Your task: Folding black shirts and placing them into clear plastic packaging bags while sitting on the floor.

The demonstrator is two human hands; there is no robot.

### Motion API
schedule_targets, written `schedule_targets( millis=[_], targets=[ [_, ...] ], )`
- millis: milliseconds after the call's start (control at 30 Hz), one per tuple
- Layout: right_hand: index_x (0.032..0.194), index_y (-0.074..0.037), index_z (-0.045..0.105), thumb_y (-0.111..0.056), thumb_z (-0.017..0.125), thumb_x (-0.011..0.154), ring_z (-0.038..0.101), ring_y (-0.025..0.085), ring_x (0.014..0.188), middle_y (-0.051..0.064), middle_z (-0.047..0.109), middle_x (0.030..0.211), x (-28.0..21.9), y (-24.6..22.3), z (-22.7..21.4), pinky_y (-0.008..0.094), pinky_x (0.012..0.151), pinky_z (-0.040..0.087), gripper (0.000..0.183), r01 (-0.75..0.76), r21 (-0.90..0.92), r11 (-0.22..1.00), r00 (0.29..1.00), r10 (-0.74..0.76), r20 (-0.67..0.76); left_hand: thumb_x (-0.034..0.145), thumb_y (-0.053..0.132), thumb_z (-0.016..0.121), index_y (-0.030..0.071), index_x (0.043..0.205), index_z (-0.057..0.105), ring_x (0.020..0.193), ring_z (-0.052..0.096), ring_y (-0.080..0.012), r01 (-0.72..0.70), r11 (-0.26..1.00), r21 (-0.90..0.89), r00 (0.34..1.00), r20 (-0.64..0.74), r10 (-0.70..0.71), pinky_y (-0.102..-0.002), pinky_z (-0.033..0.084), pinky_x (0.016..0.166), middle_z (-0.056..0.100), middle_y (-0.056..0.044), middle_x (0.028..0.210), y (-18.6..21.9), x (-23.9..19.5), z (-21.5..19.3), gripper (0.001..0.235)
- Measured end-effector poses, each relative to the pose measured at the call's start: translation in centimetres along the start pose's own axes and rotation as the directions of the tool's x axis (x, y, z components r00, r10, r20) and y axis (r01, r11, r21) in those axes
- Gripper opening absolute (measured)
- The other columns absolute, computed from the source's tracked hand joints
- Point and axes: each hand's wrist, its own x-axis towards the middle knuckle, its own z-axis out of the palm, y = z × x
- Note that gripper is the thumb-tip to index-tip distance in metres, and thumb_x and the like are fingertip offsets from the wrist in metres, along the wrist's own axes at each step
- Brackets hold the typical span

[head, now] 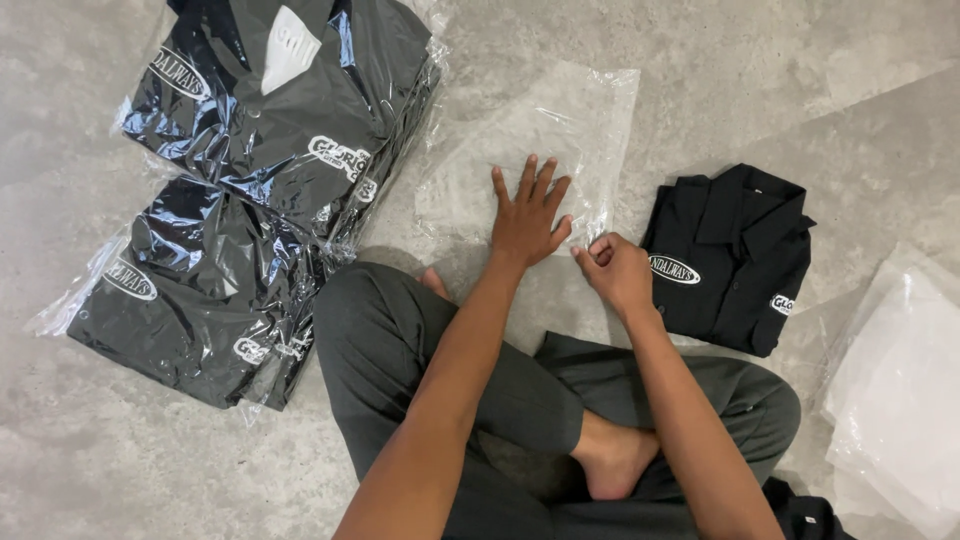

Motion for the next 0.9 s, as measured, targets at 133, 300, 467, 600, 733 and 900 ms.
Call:
schedule_targets(
  millis=[133, 300, 467, 600, 733, 900],
  targets=[
    [0.090, -0.008, 0.073, -0.032, 0.086, 0.086, 0.073, 0.031, 0.078, 0.013, 0.072, 0.077, 0.5, 1.4, 0.3, 0.039, 0.067, 0.055, 0.027, -0.042, 0.120, 0.992, 0.998, 0.037, 0.048, 0.106, 0.056, 0.037, 0.026, 0.161, 0.038, 0.162, 0.014, -0.0341, 0.005, 1.000, -0.011, 1.000, 0.021, -0.004, -0.081, -0.003, 0.121, 0.025, -0.010, 0.173, 0.1, -0.1, -0.3, 0.063],
    [0.093, -0.005, 0.074, -0.026, 0.084, 0.089, 0.072, 0.030, 0.078, 0.016, 0.072, 0.078, 0.3, 1.1, -0.1, 0.039, 0.068, 0.057, 0.024, -0.029, 0.150, 0.988, 0.998, 0.021, 0.054, 0.105, 0.056, 0.039, 0.025, 0.159, 0.041, 0.162, 0.016, -0.0344, 0.006, 1.000, -0.005, 0.999, -0.046, -0.006, -0.082, -0.003, 0.120, 0.028, -0.010, 0.172, 0.1, -0.2, 0.2, 0.062],
    [0.092, -0.005, 0.074, -0.025, 0.083, 0.090, 0.074, 0.033, 0.079, 0.017, 0.074, 0.080, 0.2, 1.3, 0.0, 0.040, 0.067, 0.058, 0.022, 0.011, 0.119, 0.993, 1.000, -0.011, -0.005, 0.105, 0.056, 0.040, 0.026, 0.158, 0.042, 0.162, 0.016, -0.0339, 0.004, 1.000, 0.014, 0.999, -0.047, -0.003, -0.082, -0.002, 0.120, 0.028, -0.010, 0.172, 0.1, -0.1, 0.2, 0.062],
    [0.091, -0.007, 0.074, -0.024, 0.081, 0.089, 0.074, 0.031, 0.078, 0.014, 0.074, 0.079, 0.4, 1.9, -0.2, 0.040, 0.067, 0.058, 0.019, 0.002, 0.088, 0.996, 1.000, -0.002, -0.010, 0.105, 0.057, 0.038, 0.026, 0.159, 0.042, 0.162, 0.016, -0.0339, 0.002, 1.000, 0.020, 1.000, -0.031, -0.002, -0.082, -0.001, 0.120, 0.028, -0.009, 0.172, 0.1, -0.2, 0.0, 0.062],
    [0.094, -0.005, 0.074, -0.020, 0.079, 0.091, 0.072, 0.028, 0.073, 0.015, 0.073, 0.080, 0.8, 3.2, 0.0, 0.038, 0.065, 0.057, 0.016, 0.017, 0.131, 0.991, 1.000, -0.014, -0.027, 0.104, 0.056, 0.040, 0.026, 0.157, 0.043, 0.161, 0.017, -0.0344, -0.001, 1.000, 0.018, 0.998, -0.070, 0.002, -0.082, 0.000, 0.120, 0.029, -0.010, 0.171, 0.0, -0.1, 0.3, 0.061],
    [0.093, -0.005, 0.075, -0.017, 0.077, 0.093, 0.073, 0.033, 0.075, 0.017, 0.074, 0.081, 0.0, 2.5, -0.2, 0.041, 0.066, 0.058, 0.013, 0.075, 0.091, 0.993, 0.996, -0.070, -0.056, 0.104, 0.057, 0.040, 0.026, 0.158, 0.043, 0.161, 0.017, -0.0341, 0.001, 1.000, 0.025, 0.998, -0.061, 0.001, -0.082, -0.001, 0.120, 0.029, -0.010, 0.171, 0.0, -0.1, 0.2, 0.062]
  ],
)
